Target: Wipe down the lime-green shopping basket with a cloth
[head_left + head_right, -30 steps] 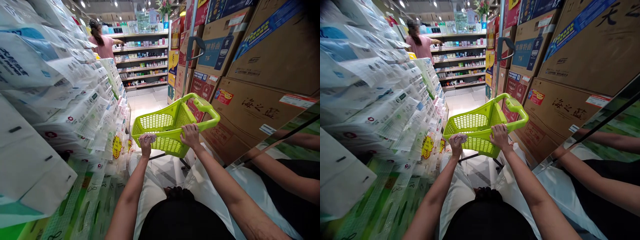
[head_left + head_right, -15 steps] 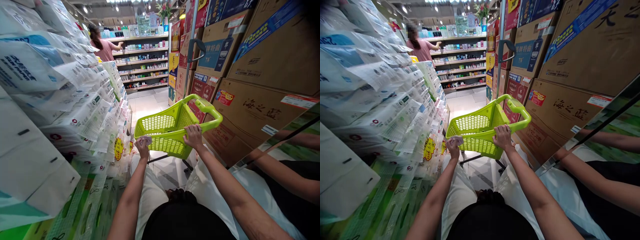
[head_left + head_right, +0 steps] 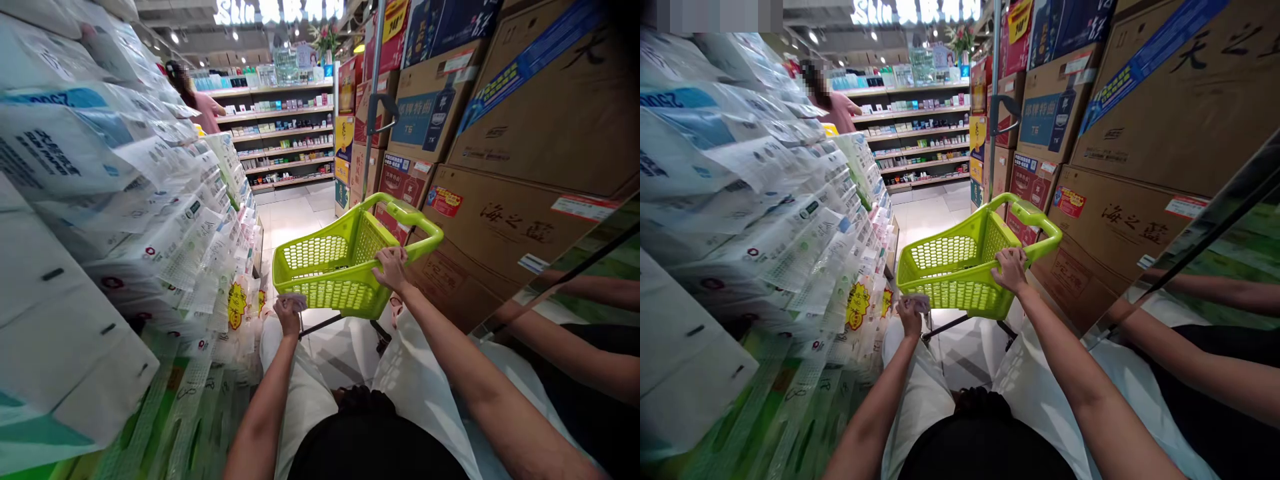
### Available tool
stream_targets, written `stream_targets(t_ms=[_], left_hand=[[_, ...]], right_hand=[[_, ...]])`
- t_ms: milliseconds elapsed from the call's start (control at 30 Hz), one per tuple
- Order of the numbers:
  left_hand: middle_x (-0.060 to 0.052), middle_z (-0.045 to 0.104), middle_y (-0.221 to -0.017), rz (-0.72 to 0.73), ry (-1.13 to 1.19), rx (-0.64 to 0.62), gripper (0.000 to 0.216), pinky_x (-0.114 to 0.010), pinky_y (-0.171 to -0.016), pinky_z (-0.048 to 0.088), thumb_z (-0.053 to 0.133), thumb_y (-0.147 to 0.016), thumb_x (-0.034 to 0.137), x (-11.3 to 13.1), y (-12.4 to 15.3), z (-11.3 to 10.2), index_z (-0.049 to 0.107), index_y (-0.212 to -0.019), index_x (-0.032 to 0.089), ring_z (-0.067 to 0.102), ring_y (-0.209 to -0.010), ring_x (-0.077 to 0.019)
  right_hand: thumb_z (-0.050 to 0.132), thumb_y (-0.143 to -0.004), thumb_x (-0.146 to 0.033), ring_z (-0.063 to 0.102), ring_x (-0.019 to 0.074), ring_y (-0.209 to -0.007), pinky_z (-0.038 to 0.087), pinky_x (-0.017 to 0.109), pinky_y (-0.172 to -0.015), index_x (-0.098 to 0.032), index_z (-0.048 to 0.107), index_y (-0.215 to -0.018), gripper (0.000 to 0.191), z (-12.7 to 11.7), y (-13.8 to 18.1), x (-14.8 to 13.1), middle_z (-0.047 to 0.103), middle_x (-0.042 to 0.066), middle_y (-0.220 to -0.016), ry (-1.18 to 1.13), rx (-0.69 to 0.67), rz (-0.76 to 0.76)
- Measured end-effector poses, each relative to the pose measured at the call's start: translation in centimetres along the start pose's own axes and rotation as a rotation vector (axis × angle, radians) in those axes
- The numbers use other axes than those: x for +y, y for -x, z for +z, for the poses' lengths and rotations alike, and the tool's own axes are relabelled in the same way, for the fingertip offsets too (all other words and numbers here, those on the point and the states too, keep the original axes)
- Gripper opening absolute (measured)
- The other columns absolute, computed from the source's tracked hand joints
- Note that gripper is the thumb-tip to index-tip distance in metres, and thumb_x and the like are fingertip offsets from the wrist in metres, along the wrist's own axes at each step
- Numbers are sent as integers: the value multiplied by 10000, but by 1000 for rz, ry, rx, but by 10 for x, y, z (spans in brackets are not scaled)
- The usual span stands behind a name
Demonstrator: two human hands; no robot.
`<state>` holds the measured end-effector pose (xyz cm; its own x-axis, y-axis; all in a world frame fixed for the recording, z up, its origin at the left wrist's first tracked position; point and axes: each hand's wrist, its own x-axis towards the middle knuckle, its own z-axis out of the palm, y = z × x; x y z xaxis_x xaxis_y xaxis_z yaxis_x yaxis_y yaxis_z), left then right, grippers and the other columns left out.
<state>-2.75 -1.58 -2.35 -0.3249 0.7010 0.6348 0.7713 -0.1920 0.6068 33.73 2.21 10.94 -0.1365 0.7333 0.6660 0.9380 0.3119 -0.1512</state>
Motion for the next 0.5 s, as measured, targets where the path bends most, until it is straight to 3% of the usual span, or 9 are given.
stream_targets(t_ms=[100, 233, 333, 433, 500], left_hand=[[-115, 607, -986, -28, 34, -3, 205, -481, -919, 510, 565, -691, 53, -1, 11, -1, 705, -793, 163, 593, -970, -276], [-132, 567, -1103, -31, 61, 167, 284, -485, -1033, 454, 519, -710, 23, 7, -7, -5, 714, -850, 177, 537, -1119, -285], [-118, 559, -1115, -58, 79, 142, 324, -480, -1085, 412, 501, -693, -1, 9, -13, -7, 708, -863, 181, 516, -1146, -274], [-100, 556, -1038, -174, 88, 91, 272, -488, -1061, 423, 526, -658, 17, 3, 3, -7, 688, -815, 168, 537, -1074, -274], [-91, 543, -1011, -268, 94, 128, 243, -480, -1046, 437, 535, -650, 29, -2, 11, -8, 670, -799, 165, 549, -1036, -271]], right_hand=[[575, -781, -287, 465, 331, -1104, 241, 481, -1043, -225, 604, -908, 145, 5, -5, 9, 655, 75, -987, -8, -1, 0], [568, -784, -281, 458, 338, -1131, 228, 487, -1052, -230, 598, -914, 142, 9, -7, 16, 656, 74, -993, -2, -16, 0], [569, -783, -301, 450, 342, -1146, 212, 499, -1067, -228, 603, -912, 152, 11, -7, 18, 653, 77, -1001, -11, -15, 5], [572, -772, -311, 450, 342, -1145, 205, 501, -1075, -224, 609, -910, 167, 13, -6, 17, 654, 79, -1001, -22, -9, -3], [572, -763, -311, 450, 344, -1149, 203, 500, -1076, -223, 613, -908, 175, 14, -6, 17, 655, 81, -1004, -22, -2, -8]])
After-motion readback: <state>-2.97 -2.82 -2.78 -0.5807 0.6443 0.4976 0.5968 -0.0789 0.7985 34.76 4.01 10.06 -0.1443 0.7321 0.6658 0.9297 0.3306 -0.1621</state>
